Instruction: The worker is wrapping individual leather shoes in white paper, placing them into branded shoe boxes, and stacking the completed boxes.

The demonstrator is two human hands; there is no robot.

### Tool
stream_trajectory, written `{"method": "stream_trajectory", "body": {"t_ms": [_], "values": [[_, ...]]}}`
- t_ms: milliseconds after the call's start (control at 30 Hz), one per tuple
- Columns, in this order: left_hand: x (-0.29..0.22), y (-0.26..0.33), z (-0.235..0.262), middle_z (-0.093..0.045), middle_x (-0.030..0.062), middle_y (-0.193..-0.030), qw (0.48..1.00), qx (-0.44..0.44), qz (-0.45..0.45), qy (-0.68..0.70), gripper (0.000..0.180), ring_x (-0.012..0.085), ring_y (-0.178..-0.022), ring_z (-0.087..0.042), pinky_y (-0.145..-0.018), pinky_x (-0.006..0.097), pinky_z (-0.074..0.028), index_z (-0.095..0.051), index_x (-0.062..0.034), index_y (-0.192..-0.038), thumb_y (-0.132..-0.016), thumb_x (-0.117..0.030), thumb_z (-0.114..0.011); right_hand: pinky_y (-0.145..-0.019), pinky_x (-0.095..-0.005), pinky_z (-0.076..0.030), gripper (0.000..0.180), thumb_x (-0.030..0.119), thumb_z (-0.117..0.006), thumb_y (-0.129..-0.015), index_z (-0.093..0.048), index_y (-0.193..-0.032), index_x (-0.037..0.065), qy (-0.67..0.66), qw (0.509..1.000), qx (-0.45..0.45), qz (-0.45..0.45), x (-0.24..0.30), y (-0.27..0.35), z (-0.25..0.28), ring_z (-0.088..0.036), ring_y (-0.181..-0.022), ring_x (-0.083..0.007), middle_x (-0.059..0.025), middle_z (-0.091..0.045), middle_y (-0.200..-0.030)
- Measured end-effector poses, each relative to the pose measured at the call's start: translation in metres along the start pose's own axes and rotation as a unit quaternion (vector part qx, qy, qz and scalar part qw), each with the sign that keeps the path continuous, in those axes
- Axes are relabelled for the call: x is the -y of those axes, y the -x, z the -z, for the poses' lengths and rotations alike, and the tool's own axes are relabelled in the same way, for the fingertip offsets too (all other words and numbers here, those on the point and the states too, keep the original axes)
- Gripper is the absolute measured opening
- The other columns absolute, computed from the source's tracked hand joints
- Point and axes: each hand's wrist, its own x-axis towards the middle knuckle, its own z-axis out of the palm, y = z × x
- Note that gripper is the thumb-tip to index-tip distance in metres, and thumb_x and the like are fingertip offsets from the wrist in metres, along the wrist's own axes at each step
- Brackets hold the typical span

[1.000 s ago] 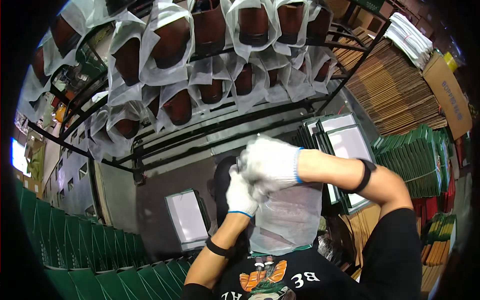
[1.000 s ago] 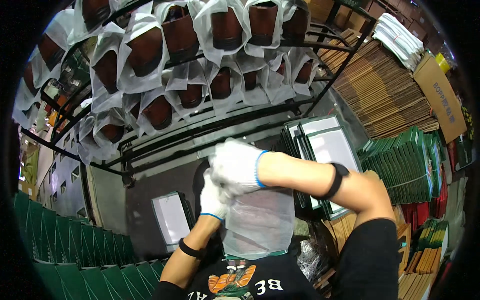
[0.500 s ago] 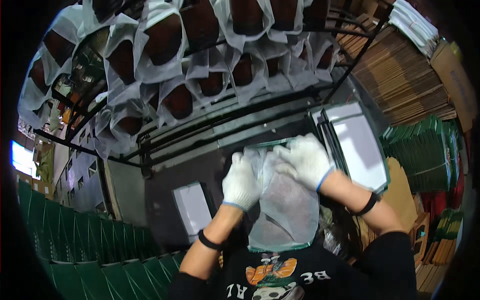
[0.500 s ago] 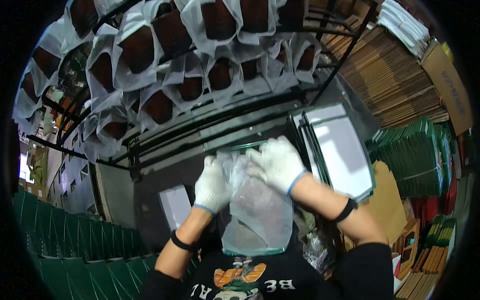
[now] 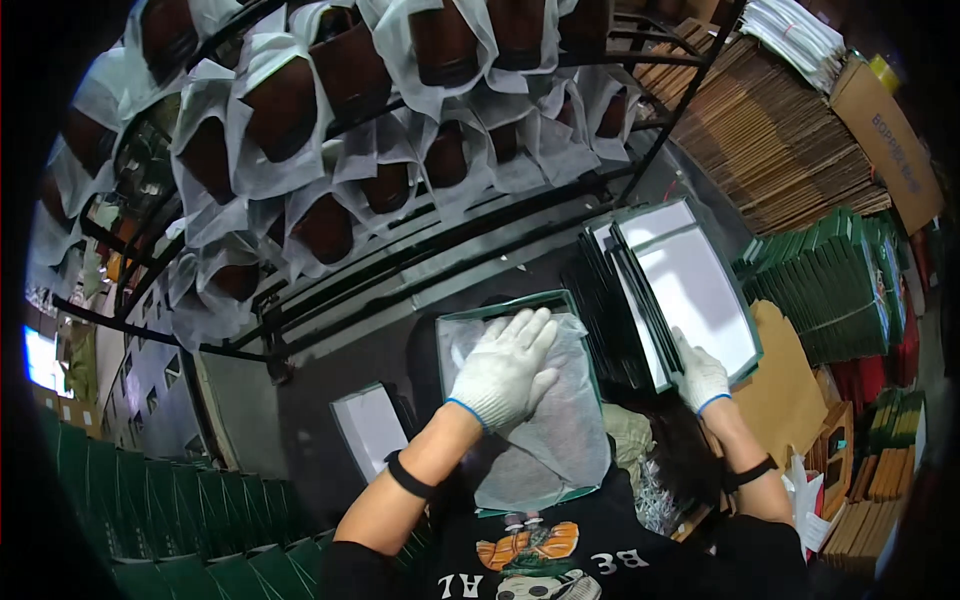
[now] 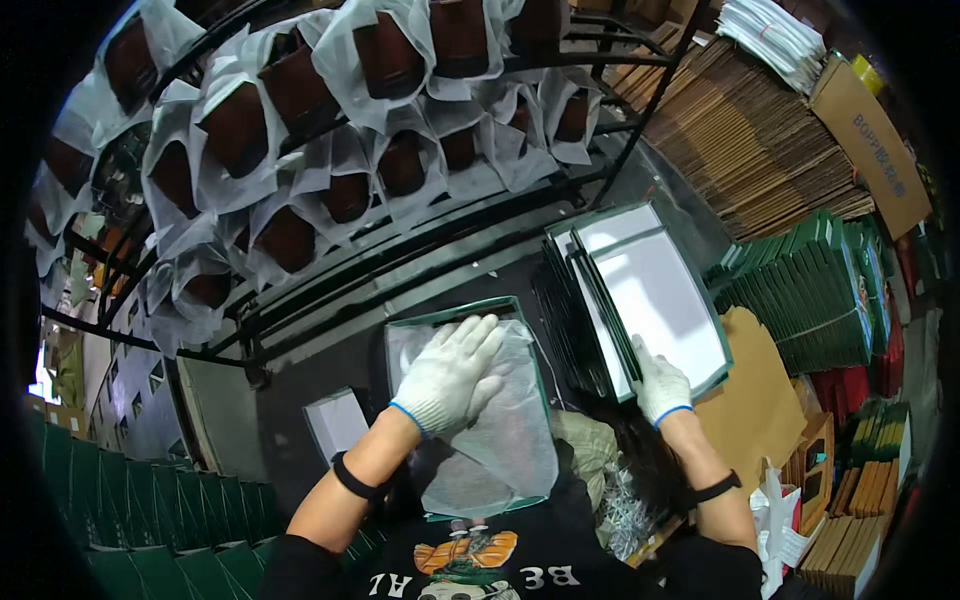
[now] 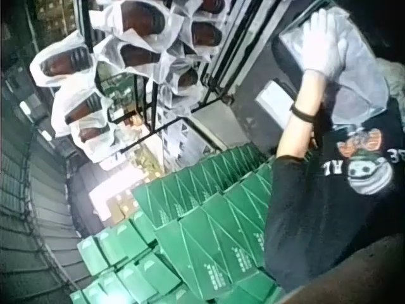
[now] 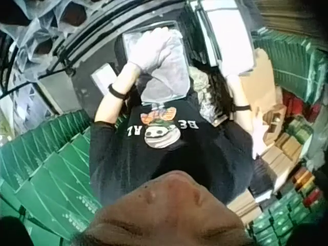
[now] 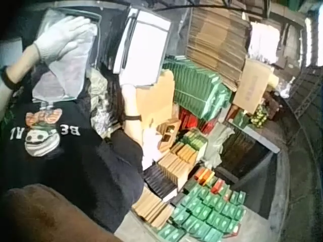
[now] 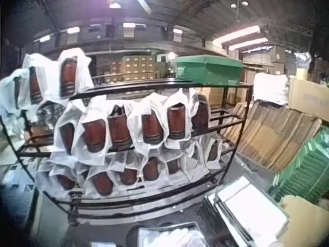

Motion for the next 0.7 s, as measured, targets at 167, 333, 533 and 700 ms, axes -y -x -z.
{"method": "stream_trajectory", "body": {"t_ms": [167, 333, 533, 700], "values": [[-0.005, 0.006, 0.014, -0.056, 0.0273, -0.153, 0.997, -0.019, 0.075, 0.024, 0.061, 0.0485, -0.143, -0.052, -0.121, 0.054, -0.043, -0.057, 0.0038, -0.145, -0.094, -0.025, -0.075, -0.095, -0.0529, -0.058, 0.057, 0.013, -0.069, -0.096, -0.055, -0.151, 0.004, 0.081, 0.975, -0.203, 0.038, 0.011, 0.008, 0.074, -0.072, -0.102, -0.0465, -0.0270, -0.071, -0.116], [-0.015, 0.105, 0.014, -0.042, 0.0317, -0.168, 0.906, -0.258, 0.249, 0.223, 0.086, 0.0443, -0.157, -0.042, -0.130, 0.048, -0.033, -0.038, 0.0050, -0.166, -0.096, -0.028, -0.076, -0.089, -0.0378, -0.062, 0.048, 0.037, -0.054, -0.115, -0.063, -0.136, -0.005, -0.677, 0.729, -0.097, 0.034, 0.082, 0.082, 0.129, -0.074, -0.106, -0.0219, -0.0088, -0.075, -0.125], [-0.093, 0.188, -0.023, -0.047, 0.0233, -0.165, 0.755, -0.204, 0.388, 0.488, 0.101, 0.0278, -0.142, -0.060, -0.117, 0.039, -0.052, -0.022, 0.0048, -0.171, -0.089, 0.000, -0.081, -0.121, -0.0454, -0.043, 0.096, 0.014, -0.082, -0.088, -0.032, -0.169, 0.000, -0.391, 0.915, -0.001, 0.098, 0.162, 0.104, -0.032, -0.053, -0.144, -0.0346, -0.0236, -0.052, -0.155], [-0.034, 0.144, -0.023, -0.056, 0.0148, -0.152, 0.857, -0.227, 0.340, 0.313, 0.085, 0.0223, -0.127, -0.064, -0.107, 0.035, -0.054, -0.040, -0.0025, -0.167, -0.091, -0.008, -0.078, -0.126, -0.0406, -0.037, 0.111, 0.027, -0.083, -0.089, -0.017, -0.175, 0.001, -0.644, 0.745, 0.126, 0.121, 0.153, 0.058, -0.018, -0.046, -0.149, -0.0257, -0.0164, -0.045, -0.164]]}}
